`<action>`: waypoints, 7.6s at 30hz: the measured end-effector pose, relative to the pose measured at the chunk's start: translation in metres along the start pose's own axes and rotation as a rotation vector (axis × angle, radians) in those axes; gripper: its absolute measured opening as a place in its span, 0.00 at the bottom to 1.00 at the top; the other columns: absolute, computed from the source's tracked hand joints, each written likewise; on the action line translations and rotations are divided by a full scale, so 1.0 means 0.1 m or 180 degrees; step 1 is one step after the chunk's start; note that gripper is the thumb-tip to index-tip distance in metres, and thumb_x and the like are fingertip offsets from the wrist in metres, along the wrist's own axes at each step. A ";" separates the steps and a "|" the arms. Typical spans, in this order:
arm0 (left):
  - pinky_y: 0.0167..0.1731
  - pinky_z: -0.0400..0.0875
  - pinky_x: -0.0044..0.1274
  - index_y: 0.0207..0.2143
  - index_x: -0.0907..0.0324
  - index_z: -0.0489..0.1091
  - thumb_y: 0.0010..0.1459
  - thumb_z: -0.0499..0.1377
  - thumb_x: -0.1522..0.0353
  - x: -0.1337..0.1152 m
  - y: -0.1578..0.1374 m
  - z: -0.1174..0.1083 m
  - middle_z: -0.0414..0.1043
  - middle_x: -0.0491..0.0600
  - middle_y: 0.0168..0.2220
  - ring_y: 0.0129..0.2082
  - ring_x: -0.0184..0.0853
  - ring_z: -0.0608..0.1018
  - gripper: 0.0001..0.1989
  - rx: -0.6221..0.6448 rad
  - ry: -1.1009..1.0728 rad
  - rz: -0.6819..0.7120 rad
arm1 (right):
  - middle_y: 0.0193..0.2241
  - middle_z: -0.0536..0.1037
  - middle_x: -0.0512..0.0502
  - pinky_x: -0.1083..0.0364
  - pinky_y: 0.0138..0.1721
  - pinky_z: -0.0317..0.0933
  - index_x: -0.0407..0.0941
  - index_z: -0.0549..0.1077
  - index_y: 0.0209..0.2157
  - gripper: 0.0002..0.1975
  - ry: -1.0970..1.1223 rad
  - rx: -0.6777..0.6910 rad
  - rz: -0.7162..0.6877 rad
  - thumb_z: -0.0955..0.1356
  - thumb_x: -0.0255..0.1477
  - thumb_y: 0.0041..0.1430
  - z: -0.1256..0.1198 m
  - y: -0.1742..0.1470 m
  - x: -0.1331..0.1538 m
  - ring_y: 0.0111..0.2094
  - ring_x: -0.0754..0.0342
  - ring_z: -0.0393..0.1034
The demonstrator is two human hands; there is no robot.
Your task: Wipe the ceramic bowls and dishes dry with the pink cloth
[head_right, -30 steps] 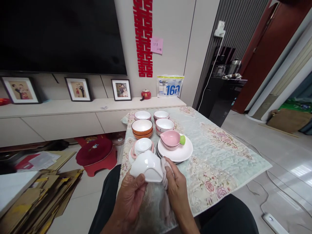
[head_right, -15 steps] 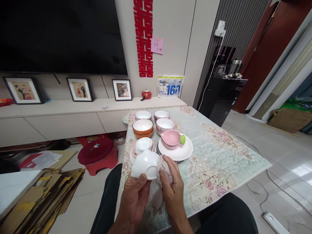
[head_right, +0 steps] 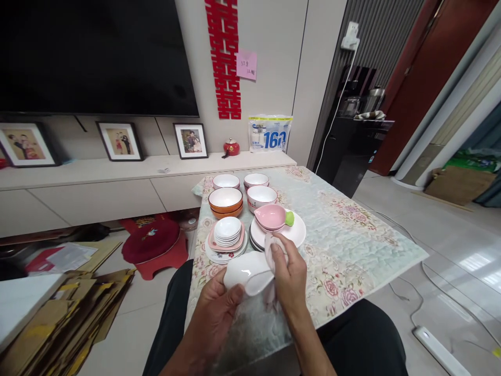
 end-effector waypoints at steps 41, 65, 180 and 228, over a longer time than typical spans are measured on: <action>0.53 0.73 0.33 0.47 0.56 0.78 0.47 0.72 0.70 0.13 -0.05 -0.07 0.83 0.54 0.43 0.48 0.46 0.80 0.22 -0.0038 -0.0575 0.0369 | 0.49 0.80 0.42 0.50 0.44 0.69 0.46 0.75 0.53 0.26 0.1643 0.0406 0.1348 0.69 0.46 0.58 0.09 0.07 0.13 0.46 0.43 0.76; 0.45 0.77 0.35 0.47 0.54 0.78 0.48 0.72 0.69 0.28 -0.11 -0.07 0.83 0.53 0.42 0.43 0.46 0.82 0.21 -0.0349 -0.0367 0.0476 | 0.62 0.69 0.41 0.47 0.59 0.60 0.44 0.65 0.63 0.32 0.0683 -0.0246 0.0825 0.61 0.48 0.65 0.23 -0.23 0.20 0.62 0.42 0.63; 0.59 0.67 0.35 0.55 0.57 0.74 0.58 0.65 0.70 0.32 -0.02 -0.10 0.79 0.55 0.50 0.53 0.44 0.78 0.21 -0.0062 -0.1203 -0.0157 | 0.32 0.84 0.43 0.48 0.37 0.72 0.44 0.81 0.38 0.23 0.2803 -0.0049 0.2228 0.80 0.34 0.36 0.15 -0.54 -0.11 0.32 0.44 0.78; 0.56 0.68 0.32 0.39 0.61 0.80 0.46 0.70 0.69 0.23 -0.04 -0.20 0.80 0.53 0.46 0.54 0.46 0.76 0.15 -0.0958 -0.1104 -0.0330 | 0.46 0.74 0.44 0.52 0.47 0.67 0.48 0.68 0.51 0.19 -0.0401 0.1655 -0.0188 0.66 0.21 0.58 0.22 -0.53 0.29 0.47 0.49 0.70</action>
Point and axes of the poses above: each hand's wrist, its own y-axis towards the middle knuckle, its own z-axis out of the palm, x = y × z, the point moved 3 cm from there along y, towards the middle knuckle
